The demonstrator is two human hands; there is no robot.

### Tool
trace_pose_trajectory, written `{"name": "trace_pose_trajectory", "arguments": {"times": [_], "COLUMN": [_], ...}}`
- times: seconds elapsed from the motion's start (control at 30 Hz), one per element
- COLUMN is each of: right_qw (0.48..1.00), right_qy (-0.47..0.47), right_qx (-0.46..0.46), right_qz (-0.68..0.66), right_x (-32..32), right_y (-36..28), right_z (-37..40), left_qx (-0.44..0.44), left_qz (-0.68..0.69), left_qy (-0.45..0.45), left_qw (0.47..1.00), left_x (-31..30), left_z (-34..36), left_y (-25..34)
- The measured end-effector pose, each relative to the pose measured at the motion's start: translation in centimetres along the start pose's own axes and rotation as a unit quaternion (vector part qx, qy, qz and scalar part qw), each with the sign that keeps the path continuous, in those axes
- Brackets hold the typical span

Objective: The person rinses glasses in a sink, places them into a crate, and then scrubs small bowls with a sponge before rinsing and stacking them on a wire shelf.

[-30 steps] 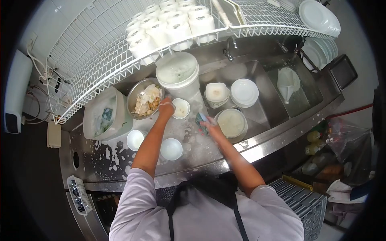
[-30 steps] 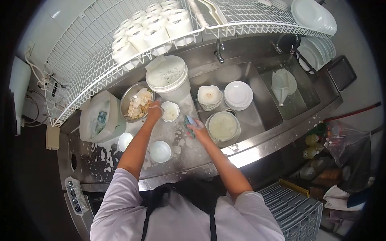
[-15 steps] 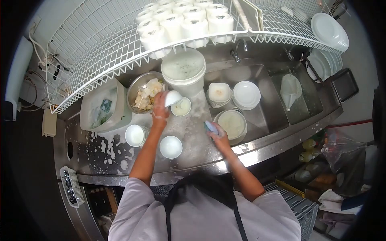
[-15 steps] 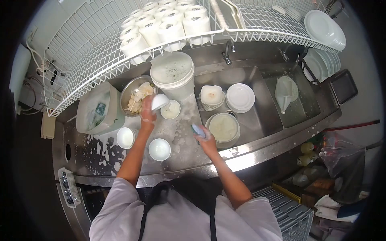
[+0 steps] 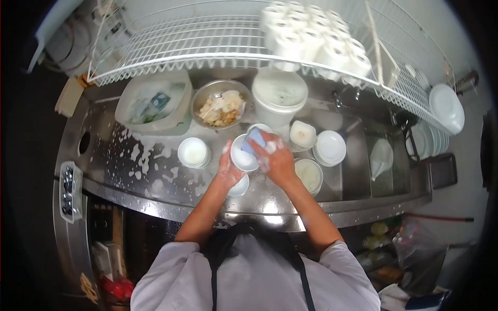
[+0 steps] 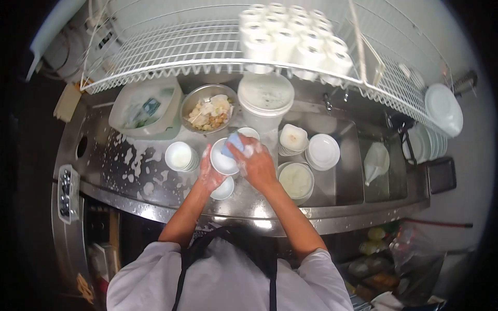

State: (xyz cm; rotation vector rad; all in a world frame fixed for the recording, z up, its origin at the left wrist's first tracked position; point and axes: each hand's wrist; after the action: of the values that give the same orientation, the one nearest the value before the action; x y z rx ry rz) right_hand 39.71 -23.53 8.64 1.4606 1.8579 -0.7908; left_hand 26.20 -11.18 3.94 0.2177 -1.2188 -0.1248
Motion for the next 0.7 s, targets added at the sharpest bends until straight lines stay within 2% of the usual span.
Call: {"name": "trace_pose_trajectory", "arguments": {"times": [0.07, 0.1, 0.13, 0.2, 0.27, 0.3, 0.33, 0.37, 0.4, 0.43, 0.47, 0.53, 0.63, 0.7], "right_qw": [0.990, 0.988, 0.989, 0.986, 0.957, 0.930, 0.892, 0.801, 0.661, 0.490, 0.494, 0.503, 0.753, 0.906], "right_qy": [-0.060, -0.058, -0.094, -0.165, -0.255, -0.297, -0.178, -0.050, 0.081, 0.166, 0.211, 0.295, 0.220, 0.133], "right_qx": [-0.122, -0.141, -0.109, -0.041, 0.106, 0.176, 0.296, 0.401, 0.487, 0.517, 0.528, 0.540, 0.458, 0.247], "right_qz": [0.048, 0.033, 0.020, -0.001, -0.088, -0.129, -0.292, -0.441, -0.565, -0.682, -0.658, -0.607, -0.418, -0.316], "right_x": [0.5, 0.3, 0.8, 1.8, 2.7, 3.0, 4.4, 6.8, 8.2, 8.0, 7.7, 6.7, 5.2, 4.5], "right_y": [-0.2, -0.8, -1.3, -2.4, -3.8, -4.2, -3.7, -2.8, -2.6, -2.6, -3.1, -3.8, -3.2, -3.6], "right_z": [-0.9, -1.7, -1.8, -1.8, -2.8, -3.4, -3.1, -2.2, -1.8, -2.4, -2.9, -4.8, -5.0, -4.7], "left_qx": [-0.009, -0.006, -0.006, 0.065, 0.141, 0.135, 0.128, 0.119, 0.128, 0.136, 0.147, 0.101, 0.037, 0.003], "left_qz": [-0.018, -0.030, -0.041, -0.135, -0.220, -0.189, -0.159, -0.129, -0.120, -0.110, -0.100, -0.032, 0.017, 0.025], "left_qy": [-0.007, -0.016, -0.025, -0.008, 0.047, 0.037, 0.026, 0.017, 0.023, 0.030, 0.035, 0.028, -0.014, -0.044], "left_qw": [1.000, 0.999, 0.999, 0.989, 0.964, 0.972, 0.979, 0.984, 0.984, 0.984, 0.983, 0.994, 0.999, 0.999], "left_x": [-0.7, -1.0, -1.2, -1.0, -0.5, -0.6, -0.9, -1.2, -2.2, -3.4, -4.6, -3.2, -2.6, -3.0], "left_z": [0.7, 1.0, 1.3, 1.4, 1.5, 1.6, 1.8, 2.0, 1.3, 0.3, -0.4, 0.8, 2.6, 3.0], "left_y": [0.4, 0.5, 0.4, 0.8, 0.4, 0.0, -0.5, -0.9, -1.2, -1.4, -1.4, -0.4, 0.9, 1.2]}}
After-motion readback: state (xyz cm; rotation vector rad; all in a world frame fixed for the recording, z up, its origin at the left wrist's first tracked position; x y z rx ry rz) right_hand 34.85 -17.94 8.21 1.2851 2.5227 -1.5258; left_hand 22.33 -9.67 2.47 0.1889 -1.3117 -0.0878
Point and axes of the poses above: each hand's wrist, its own z-axis away from the middle knuckle, its own x-axis out of the palm, y = z × x, and after that the axes turned 15 degrees about -x, right-handed
